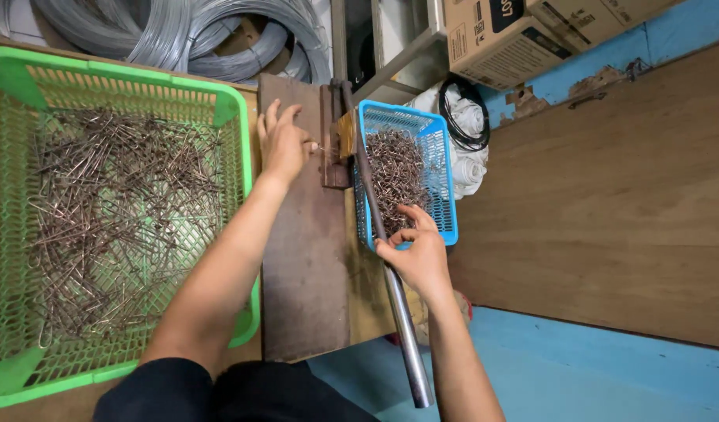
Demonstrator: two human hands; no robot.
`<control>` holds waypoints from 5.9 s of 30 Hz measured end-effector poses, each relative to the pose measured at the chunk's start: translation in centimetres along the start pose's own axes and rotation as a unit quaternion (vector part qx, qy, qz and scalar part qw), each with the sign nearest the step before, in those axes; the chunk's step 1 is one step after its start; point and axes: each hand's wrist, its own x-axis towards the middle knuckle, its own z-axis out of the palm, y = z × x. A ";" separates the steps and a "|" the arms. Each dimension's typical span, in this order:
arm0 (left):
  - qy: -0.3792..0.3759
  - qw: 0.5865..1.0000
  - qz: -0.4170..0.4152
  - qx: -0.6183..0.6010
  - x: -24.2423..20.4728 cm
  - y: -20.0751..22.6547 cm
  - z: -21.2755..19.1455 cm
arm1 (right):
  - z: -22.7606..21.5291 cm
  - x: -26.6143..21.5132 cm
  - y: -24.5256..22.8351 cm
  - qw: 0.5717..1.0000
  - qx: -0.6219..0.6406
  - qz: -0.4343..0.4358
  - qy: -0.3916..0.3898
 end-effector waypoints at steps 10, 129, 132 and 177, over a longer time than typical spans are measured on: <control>0.067 0.989 -0.059 -0.118 -3.6 3.6 1.2 | 1.5 -0.3 1.7 1.000 0.021 -0.007 0.001; 0.095 0.995 0.022 -0.001 -4.0 6.9 -1.3 | 16.3 -4.7 5.8 0.873 0.181 0.436 -0.119; 0.091 0.995 0.011 -0.026 -4.2 7.3 -1.9 | 18.0 -5.2 6.8 0.886 0.246 0.392 0.008; -0.069 0.831 -0.195 -0.517 -8.4 5.4 -7.5 | 9.9 -3.2 3.8 0.994 -0.011 0.112 -0.002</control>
